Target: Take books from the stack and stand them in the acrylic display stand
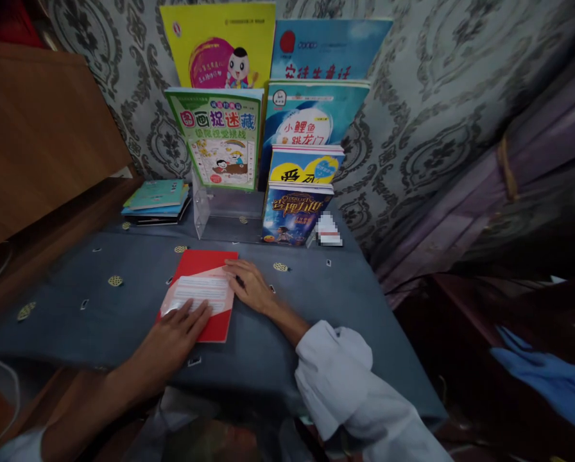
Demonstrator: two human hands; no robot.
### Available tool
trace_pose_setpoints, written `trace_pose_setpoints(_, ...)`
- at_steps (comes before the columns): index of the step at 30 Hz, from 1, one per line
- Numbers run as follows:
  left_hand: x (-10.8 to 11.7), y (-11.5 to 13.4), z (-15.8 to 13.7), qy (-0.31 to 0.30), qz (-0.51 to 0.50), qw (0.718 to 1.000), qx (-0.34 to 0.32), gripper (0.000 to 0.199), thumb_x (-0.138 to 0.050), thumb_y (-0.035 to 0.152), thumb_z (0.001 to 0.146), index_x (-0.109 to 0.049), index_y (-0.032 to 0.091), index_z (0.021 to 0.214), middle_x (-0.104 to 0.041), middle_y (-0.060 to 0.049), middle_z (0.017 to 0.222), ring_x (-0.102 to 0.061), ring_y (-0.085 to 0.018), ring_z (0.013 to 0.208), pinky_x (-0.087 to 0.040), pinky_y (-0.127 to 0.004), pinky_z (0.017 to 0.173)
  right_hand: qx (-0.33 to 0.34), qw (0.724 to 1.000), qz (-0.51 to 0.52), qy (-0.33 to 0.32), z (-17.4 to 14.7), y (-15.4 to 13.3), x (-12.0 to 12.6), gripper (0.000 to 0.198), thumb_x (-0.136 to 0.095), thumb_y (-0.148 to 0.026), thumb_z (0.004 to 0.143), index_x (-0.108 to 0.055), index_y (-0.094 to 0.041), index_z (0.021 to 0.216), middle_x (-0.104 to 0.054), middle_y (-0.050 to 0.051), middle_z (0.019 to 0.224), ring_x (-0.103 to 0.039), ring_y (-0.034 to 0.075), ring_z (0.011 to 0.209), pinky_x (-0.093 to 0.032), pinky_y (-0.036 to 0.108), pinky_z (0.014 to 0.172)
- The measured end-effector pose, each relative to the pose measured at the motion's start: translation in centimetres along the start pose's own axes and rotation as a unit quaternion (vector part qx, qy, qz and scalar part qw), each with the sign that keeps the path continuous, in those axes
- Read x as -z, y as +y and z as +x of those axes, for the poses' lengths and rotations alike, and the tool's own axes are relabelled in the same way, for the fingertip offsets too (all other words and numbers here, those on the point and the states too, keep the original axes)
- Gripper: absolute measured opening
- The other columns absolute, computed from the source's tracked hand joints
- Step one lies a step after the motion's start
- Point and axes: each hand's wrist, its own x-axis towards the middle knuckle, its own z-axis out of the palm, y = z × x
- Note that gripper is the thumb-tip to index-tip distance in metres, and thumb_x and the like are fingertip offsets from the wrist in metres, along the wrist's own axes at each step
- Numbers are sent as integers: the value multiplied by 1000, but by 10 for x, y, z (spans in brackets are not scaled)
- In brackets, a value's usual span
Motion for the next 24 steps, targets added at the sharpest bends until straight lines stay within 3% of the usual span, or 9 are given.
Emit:
trace_pose_setpoints(4, 1, 12, 14, 36, -49, 997, -43, 55, -49, 33, 101, -42, 19, 154, -45, -13, 157, -42, -36, 145, -47, -52, 107, 7, 999, -16, -35, -4, 3, -1, 32, -48, -26, 100, -69, -19, 124, -70, 14, 130, -64, 25, 125, -50, 48, 108)
trace_pose_setpoints(8, 0, -12, 16, 56, -126, 986, -91, 67, -46, 60, 99, -43, 19, 152, -46, -13, 157, -41, -28, 147, -37, -46, 118, 12, 997, -48, -67, -9, 7, -4, 35, -49, -28, 100, -65, -16, 129, -65, 17, 137, -57, 26, 133, -46, 50, 113)
trace_pose_setpoints(11, -5, -41, 29, 56, -146, 986, -56, 58, -35, 50, 106, -42, 16, 152, -43, -15, 159, -40, -24, 148, -36, -42, 118, 15, 995, -60, -76, -10, 9, -7, 36, -50, -28, 100, -63, -15, 132, -62, 18, 140, -54, 26, 137, -44, 52, 115)
trace_pose_setpoints(16, -18, -81, 82, 49, -147, 987, 35, 53, -33, 37, 105, -42, 11, 151, -41, -17, 159, -39, -26, 148, -36, -45, 118, 9, 994, -64, -86, -11, 11, -7, 37, -51, -28, 100, -62, -17, 134, -61, 17, 142, -53, 26, 138, -43, 53, 115)
trace_pose_setpoints(20, -26, -93, 114, 94, -152, 980, 82, 50, -32, 30, 104, -48, 10, 147, -46, -17, 156, -44, -26, 145, -36, -48, 117, 0, 994, -54, -93, -8, 7, -5, 39, -52, -26, 100, -61, -18, 137, -60, 16, 144, -50, 26, 140, -41, 52, 117)
trace_pose_setpoints(24, -30, -93, 119, 137, -157, 974, 88, 49, -29, 28, 104, -51, 10, 144, -53, -17, 150, -48, -27, 142, -36, -49, 117, -11, 992, -58, -110, -3, 2, -5, 43, -52, -30, 101, -57, -19, 142, -53, 15, 151, -44, 27, 145, -38, 53, 120)
